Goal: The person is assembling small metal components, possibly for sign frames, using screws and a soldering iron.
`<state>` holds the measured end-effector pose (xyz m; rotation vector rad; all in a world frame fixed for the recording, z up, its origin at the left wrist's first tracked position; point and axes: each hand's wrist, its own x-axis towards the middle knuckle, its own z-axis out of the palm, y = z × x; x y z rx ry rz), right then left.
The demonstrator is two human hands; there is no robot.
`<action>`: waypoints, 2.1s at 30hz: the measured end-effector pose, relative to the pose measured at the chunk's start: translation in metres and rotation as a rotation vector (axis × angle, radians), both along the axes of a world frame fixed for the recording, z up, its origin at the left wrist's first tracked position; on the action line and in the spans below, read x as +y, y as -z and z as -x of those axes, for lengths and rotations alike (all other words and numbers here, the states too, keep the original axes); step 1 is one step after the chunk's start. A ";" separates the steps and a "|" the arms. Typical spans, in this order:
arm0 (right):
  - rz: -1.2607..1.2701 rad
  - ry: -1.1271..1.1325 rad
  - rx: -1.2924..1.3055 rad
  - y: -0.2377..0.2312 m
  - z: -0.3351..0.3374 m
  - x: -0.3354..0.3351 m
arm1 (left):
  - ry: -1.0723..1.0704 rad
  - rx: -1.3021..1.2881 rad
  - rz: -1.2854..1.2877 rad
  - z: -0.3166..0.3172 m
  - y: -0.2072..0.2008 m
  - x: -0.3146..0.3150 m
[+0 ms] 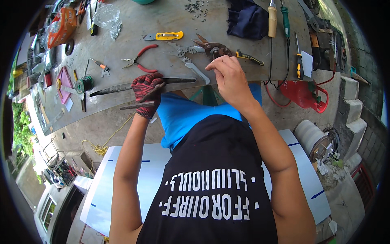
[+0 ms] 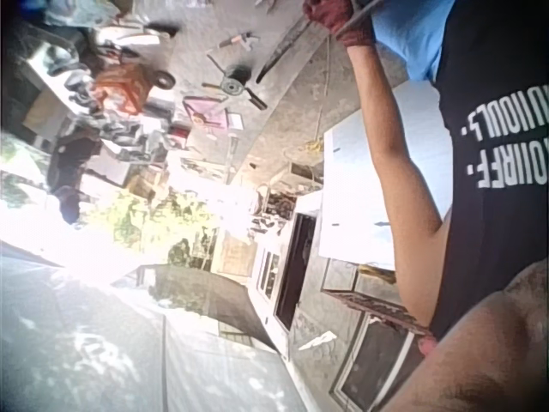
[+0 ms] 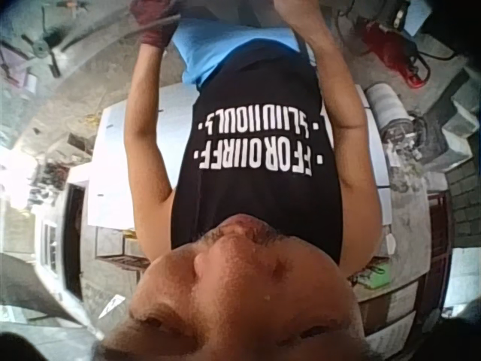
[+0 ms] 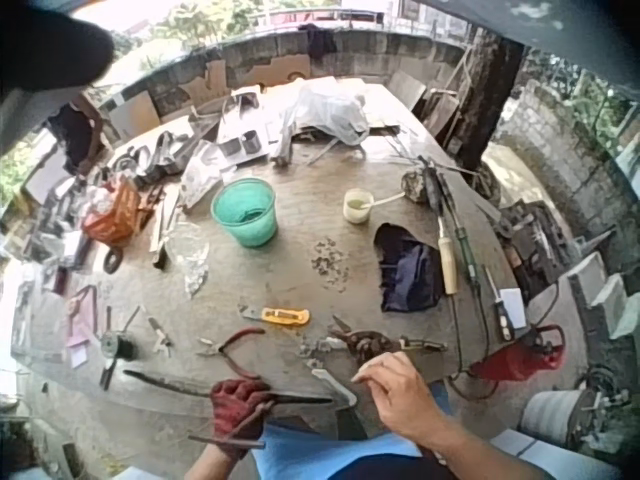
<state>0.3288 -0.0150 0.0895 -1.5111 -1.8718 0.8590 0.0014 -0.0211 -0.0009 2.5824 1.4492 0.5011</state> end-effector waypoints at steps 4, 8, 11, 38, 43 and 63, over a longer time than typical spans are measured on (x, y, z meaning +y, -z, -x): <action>-0.010 0.042 -0.028 -0.003 -0.009 -0.012 | 0.011 -0.034 -0.009 0.000 0.000 0.002; 0.014 0.055 -0.052 -0.006 -0.015 -0.026 | 0.013 -0.016 -0.064 -0.003 -0.002 0.000; -0.016 0.078 -0.043 -0.007 -0.019 -0.036 | 0.000 0.009 -0.091 -0.004 -0.001 0.001; -0.019 0.160 -0.089 -0.008 -0.055 -0.052 | -0.012 0.010 -0.095 -0.004 0.001 0.000; -0.021 0.187 -0.125 -0.005 -0.068 -0.039 | -0.006 -0.012 -0.104 -0.006 -0.005 0.001; -0.185 0.170 -0.126 -0.001 -0.072 0.063 | -0.058 0.001 -0.002 -0.008 -0.005 -0.002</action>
